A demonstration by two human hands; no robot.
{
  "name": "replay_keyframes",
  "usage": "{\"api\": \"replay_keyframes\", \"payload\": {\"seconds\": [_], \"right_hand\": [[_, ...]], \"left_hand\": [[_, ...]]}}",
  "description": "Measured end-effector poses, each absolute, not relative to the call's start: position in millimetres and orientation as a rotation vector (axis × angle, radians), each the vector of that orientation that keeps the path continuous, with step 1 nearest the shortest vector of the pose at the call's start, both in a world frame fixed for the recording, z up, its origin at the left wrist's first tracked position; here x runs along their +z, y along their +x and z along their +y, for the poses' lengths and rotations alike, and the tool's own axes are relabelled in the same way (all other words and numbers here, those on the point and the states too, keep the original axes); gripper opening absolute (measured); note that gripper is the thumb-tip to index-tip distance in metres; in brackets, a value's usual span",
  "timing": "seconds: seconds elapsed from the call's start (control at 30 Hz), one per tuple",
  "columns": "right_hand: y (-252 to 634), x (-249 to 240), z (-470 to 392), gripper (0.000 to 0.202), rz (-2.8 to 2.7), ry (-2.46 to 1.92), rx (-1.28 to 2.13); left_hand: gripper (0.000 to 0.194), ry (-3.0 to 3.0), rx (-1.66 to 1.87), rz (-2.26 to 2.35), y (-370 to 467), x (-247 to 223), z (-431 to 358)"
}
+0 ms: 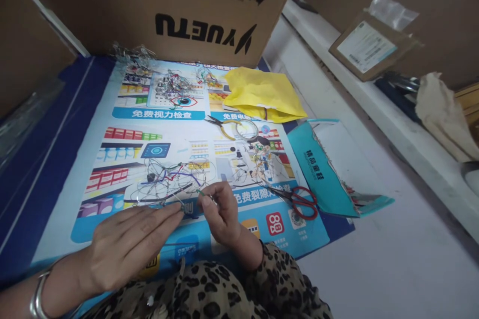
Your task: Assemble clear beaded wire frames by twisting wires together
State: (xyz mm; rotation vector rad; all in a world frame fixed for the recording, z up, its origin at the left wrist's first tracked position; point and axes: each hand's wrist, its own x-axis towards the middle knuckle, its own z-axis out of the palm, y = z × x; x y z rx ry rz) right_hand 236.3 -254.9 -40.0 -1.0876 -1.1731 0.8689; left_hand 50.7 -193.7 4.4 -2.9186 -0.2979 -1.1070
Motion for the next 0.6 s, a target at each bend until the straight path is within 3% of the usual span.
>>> {"api": "replay_keyframes", "payload": {"seconds": [0.6], "right_hand": [[243.6,-39.4,-256.0,0.012,-1.453,-1.185,0.488]], "left_hand": [[0.027,-2.942,-1.093,-0.361,48.2,1.5,-194.6]]}}
